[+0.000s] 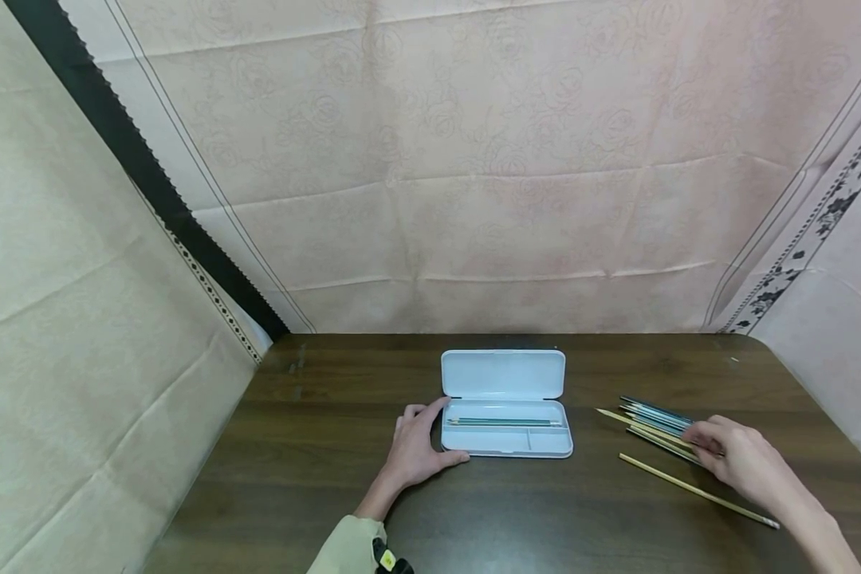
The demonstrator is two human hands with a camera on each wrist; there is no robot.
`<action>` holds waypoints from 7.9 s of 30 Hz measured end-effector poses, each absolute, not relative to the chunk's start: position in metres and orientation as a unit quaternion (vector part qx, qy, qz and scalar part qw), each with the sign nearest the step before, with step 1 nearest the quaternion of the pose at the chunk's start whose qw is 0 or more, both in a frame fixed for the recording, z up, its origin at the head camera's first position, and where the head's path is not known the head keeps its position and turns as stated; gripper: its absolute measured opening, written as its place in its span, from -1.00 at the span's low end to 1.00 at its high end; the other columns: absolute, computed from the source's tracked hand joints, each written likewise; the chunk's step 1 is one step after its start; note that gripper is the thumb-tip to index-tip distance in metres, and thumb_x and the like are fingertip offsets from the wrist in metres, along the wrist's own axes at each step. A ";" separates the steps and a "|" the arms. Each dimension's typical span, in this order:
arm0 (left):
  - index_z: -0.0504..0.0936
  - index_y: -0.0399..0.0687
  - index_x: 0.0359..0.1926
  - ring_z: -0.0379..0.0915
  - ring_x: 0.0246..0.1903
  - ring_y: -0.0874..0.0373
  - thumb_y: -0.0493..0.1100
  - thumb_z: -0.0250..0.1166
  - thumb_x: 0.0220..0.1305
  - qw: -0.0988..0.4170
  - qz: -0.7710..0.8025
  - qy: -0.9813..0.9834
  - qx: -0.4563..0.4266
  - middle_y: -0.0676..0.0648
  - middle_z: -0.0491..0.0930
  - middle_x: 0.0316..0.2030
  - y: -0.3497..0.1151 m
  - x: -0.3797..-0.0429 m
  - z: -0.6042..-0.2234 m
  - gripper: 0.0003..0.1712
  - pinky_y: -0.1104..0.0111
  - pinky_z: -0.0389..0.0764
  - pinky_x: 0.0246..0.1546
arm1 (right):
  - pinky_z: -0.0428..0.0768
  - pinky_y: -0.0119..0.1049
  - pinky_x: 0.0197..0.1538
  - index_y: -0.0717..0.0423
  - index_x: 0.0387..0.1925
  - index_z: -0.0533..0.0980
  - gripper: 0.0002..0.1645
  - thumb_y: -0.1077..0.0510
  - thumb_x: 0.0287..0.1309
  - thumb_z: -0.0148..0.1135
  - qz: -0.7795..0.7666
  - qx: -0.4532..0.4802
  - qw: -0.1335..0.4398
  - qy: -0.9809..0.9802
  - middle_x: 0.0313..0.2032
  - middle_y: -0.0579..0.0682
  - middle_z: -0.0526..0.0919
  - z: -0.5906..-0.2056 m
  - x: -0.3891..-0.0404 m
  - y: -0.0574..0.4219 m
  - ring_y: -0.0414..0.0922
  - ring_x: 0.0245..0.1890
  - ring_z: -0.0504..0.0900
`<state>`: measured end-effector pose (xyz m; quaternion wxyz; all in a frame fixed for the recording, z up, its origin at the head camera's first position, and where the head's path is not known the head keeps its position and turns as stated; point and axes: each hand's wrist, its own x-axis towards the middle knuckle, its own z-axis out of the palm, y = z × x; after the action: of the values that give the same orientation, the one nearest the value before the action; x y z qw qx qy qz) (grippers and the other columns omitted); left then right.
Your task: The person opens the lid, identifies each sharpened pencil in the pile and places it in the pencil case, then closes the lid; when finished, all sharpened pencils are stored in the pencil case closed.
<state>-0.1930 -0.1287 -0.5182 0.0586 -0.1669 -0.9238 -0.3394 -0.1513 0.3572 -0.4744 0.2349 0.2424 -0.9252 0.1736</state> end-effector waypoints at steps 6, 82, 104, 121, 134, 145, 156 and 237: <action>0.34 0.09 0.45 0.23 0.10 -0.07 0.32 0.55 -0.05 0.059 -0.337 -0.925 -0.167 -0.07 0.47 0.17 -0.129 -0.193 -0.519 0.08 0.01 0.32 0.01 | 0.39 -0.40 -0.49 -0.09 -0.41 0.63 -0.50 0.49 -0.39 0.56 0.187 0.262 0.243 -0.915 -0.46 -0.34 0.49 -0.471 -0.157 0.342 -0.40 -0.49 0.41; 0.32 0.10 0.48 0.23 0.10 -0.03 0.39 0.51 -0.06 0.054 -0.331 -0.928 -0.163 -0.06 0.47 0.17 -0.129 -0.193 -0.519 0.13 0.05 0.31 0.02 | 0.60 -0.19 -0.24 0.06 -0.30 0.73 -0.78 0.42 0.07 0.41 0.184 0.314 0.063 -0.929 -0.36 -0.09 0.62 -0.461 -0.226 0.161 -0.19 -0.41 0.47; 0.32 0.11 0.47 0.24 0.07 -0.05 0.39 0.51 -0.06 0.052 -0.333 -0.928 -0.158 -0.07 0.46 0.15 -0.129 -0.193 -0.519 0.12 0.04 0.33 -0.01 | 0.63 -0.12 -0.19 0.11 -0.26 0.72 -0.83 0.34 0.08 0.46 0.221 0.261 0.082 -0.936 -0.32 -0.05 0.67 -0.458 -0.220 0.187 -0.14 -0.39 0.53; 0.32 0.11 0.47 0.24 0.07 -0.04 0.39 0.51 -0.06 0.052 -0.332 -0.929 -0.159 -0.06 0.47 0.16 -0.129 -0.193 -0.519 0.12 0.06 0.32 -0.03 | 0.48 -0.33 -0.47 0.09 -0.36 0.68 -0.69 0.47 -0.17 0.50 0.213 0.251 0.244 -0.912 -0.43 -0.20 0.60 -0.461 -0.184 0.296 -0.34 -0.49 0.46; 0.33 0.09 0.47 0.24 0.07 -0.05 0.38 0.52 -0.06 0.054 -0.334 -0.927 -0.162 -0.07 0.47 0.15 -0.129 -0.191 -0.517 0.12 0.05 0.33 -0.04 | 0.40 -0.39 -0.45 0.03 -0.38 0.67 -0.59 0.47 -0.33 0.55 0.181 0.193 0.263 -0.928 -0.46 -0.21 0.58 -0.474 -0.151 0.361 -0.38 -0.49 0.46; 0.33 0.10 0.47 0.23 0.10 -0.04 0.39 0.51 -0.06 0.054 -0.332 -0.927 -0.163 -0.05 0.47 0.17 -0.129 -0.192 -0.517 0.12 0.03 0.32 0.01 | 0.38 -0.39 -0.48 0.03 -0.40 0.66 -0.61 0.48 -0.31 0.52 0.174 0.155 0.256 -0.938 -0.48 -0.30 0.51 -0.488 -0.143 0.390 -0.44 -0.51 0.42; 0.32 0.10 0.47 0.23 0.11 -0.04 0.38 0.52 -0.05 0.054 -0.333 -0.927 -0.166 -0.05 0.47 0.18 -0.129 -0.193 -0.518 0.11 0.03 0.31 0.00 | 0.40 -0.23 -0.52 0.00 -0.42 0.67 -0.65 0.43 -0.30 0.52 0.158 0.143 0.241 -0.947 -0.49 -0.34 0.47 -0.492 -0.143 0.402 -0.43 -0.51 0.39; 0.32 0.11 0.47 0.24 0.08 -0.03 0.40 0.50 -0.05 0.057 -0.330 -0.928 -0.163 -0.04 0.47 0.16 -0.129 -0.193 -0.520 0.11 0.06 0.33 -0.03 | 0.29 -0.27 -0.57 -0.08 -0.42 0.62 -0.53 0.45 -0.41 0.51 0.150 0.199 0.232 -0.940 -0.47 -0.40 0.36 -0.488 -0.149 0.393 -0.41 -0.52 0.31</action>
<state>-0.1932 -0.1288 -0.5202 0.0567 -0.1628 -0.9280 -0.3302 -0.1494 0.3927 -0.4884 0.2320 0.1990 -0.9402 0.1503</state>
